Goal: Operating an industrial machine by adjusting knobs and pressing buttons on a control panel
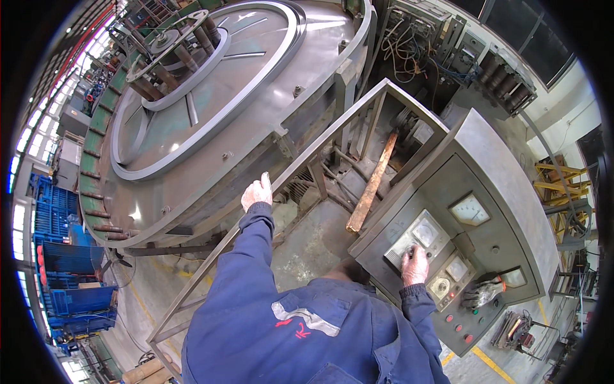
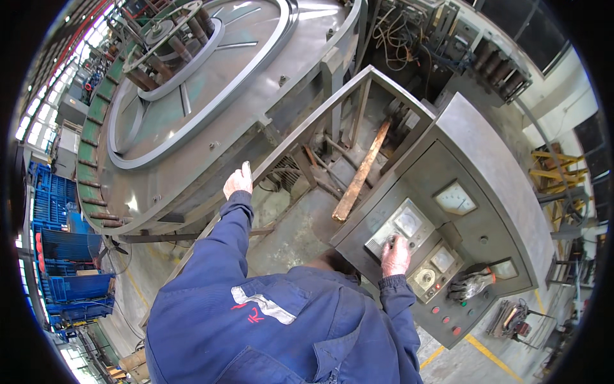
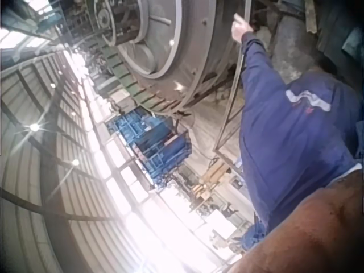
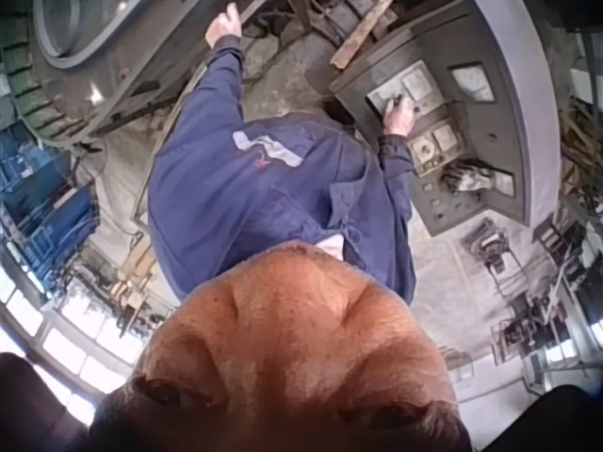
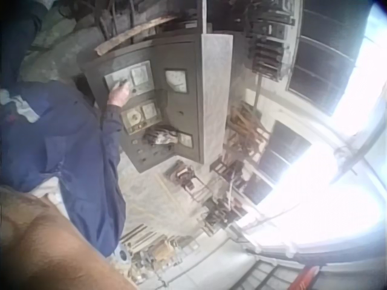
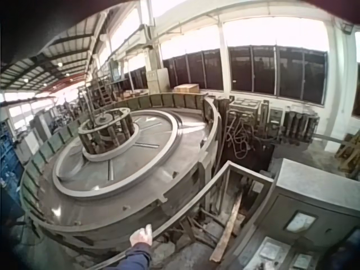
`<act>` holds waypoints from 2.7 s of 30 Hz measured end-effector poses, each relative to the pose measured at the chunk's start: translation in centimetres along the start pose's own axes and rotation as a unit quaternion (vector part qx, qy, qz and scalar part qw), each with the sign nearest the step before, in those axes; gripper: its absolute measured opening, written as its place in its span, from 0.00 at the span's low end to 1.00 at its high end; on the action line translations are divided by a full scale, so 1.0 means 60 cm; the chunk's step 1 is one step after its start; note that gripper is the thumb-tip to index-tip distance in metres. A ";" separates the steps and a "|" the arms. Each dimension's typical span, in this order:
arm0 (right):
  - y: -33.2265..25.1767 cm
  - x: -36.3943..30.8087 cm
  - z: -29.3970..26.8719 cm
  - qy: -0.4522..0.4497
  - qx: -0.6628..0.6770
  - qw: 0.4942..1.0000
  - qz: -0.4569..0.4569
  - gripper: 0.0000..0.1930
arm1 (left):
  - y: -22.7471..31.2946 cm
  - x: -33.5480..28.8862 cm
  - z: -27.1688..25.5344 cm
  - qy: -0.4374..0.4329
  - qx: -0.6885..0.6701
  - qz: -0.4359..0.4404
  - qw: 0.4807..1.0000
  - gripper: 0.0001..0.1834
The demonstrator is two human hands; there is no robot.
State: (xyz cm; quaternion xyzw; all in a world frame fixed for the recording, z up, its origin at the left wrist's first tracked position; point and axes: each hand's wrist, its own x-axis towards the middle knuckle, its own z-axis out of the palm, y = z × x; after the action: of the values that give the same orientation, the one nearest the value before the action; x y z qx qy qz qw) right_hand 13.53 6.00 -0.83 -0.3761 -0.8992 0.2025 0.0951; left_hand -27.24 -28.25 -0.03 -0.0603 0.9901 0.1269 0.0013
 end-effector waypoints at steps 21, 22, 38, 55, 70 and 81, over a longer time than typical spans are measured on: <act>-0.003 -0.001 -0.006 0.004 0.021 1.000 0.019 0.18 | -0.005 0.003 0.009 0.005 0.017 0.008 1.000 0.37; -0.002 -0.001 -0.006 -0.001 0.019 1.000 0.019 0.17 | -0.005 0.004 0.010 0.005 0.017 0.007 1.000 0.37; 0.004 0.001 -0.002 0.005 0.022 1.000 0.012 0.14 | -0.008 0.006 0.013 0.002 0.013 0.002 1.000 0.37; 0.000 0.003 -0.004 0.000 0.006 1.000 0.013 0.15 | 0.004 -0.003 -0.004 0.003 -0.001 -0.003 1.000 0.38; 0.003 0.001 -0.001 -0.002 0.012 1.000 0.015 0.15 | -0.008 0.004 0.013 0.022 0.003 0.007 1.000 0.35; 0.002 0.001 0.001 0.005 0.005 1.000 0.021 0.16 | -0.006 0.001 0.006 0.022 -0.001 0.012 1.000 0.39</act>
State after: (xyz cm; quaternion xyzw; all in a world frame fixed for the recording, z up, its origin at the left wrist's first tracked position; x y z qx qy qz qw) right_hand 13.57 6.09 -0.93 -0.3956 -0.8894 0.2072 0.0971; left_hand -27.25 -28.53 -0.50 -0.0511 0.9904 0.1267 -0.0221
